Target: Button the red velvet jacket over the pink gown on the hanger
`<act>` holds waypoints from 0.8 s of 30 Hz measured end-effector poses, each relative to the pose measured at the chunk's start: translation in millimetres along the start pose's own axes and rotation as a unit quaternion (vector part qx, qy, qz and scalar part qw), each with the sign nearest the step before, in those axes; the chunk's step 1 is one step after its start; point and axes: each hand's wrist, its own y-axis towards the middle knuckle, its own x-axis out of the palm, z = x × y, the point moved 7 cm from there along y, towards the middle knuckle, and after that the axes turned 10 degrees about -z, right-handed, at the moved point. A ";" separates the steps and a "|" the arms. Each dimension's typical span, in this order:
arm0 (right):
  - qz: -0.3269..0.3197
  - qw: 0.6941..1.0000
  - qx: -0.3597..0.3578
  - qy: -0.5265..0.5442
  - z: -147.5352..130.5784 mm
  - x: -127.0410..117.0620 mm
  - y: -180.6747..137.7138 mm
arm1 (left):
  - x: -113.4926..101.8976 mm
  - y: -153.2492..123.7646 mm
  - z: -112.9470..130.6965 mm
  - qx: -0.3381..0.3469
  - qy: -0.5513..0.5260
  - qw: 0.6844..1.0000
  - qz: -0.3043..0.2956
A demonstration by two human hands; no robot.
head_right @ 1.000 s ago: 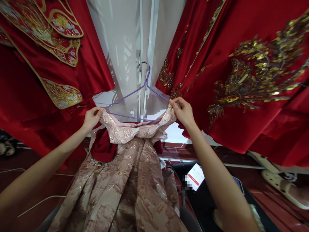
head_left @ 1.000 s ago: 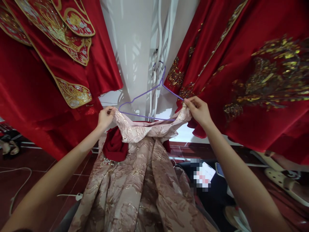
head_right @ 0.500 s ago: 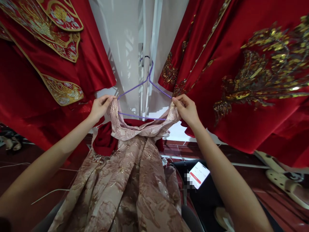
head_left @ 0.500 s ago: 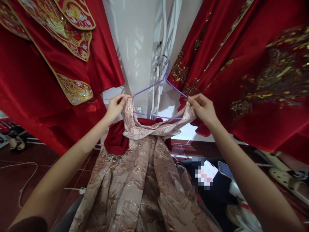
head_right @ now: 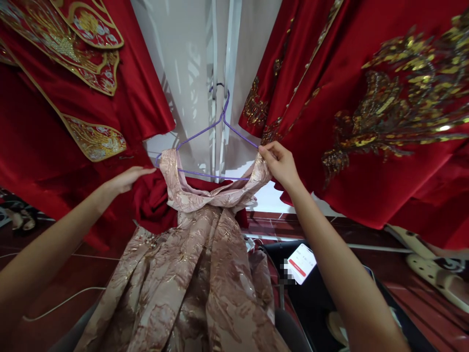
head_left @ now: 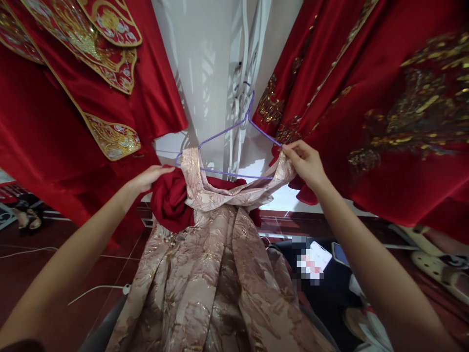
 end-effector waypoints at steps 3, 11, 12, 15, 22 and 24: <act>0.004 1.000 0.004 -0.019 -1.6 -1.7 -1.2 | -3.7 5.6 62.3 0.030 -0.067 0.995 0.062; 0.098 0.988 0.002 -0.120 -36.9 6.8 -27.7 | 100.9 -0.3 183.6 0.220 0.081 0.963 0.133; 0.105 0.986 0.002 -0.126 -41.1 9.0 -31.8 | 124.0 -0.7 189.6 0.256 0.114 0.952 0.124; 0.103 0.986 0.010 -0.128 -44.1 9.7 -36.5 | 177.4 -3.4 199.3 0.346 0.206 0.910 0.098; -0.087 0.983 0.146 -0.073 -3.5 -4.1 20.1 | 160.0 8.1 200.3 0.360 0.320 0.876 0.022; -0.189 0.962 0.190 -0.046 4.2 12.5 39.2 | 144.6 19.9 192.4 0.309 0.286 0.906 -0.037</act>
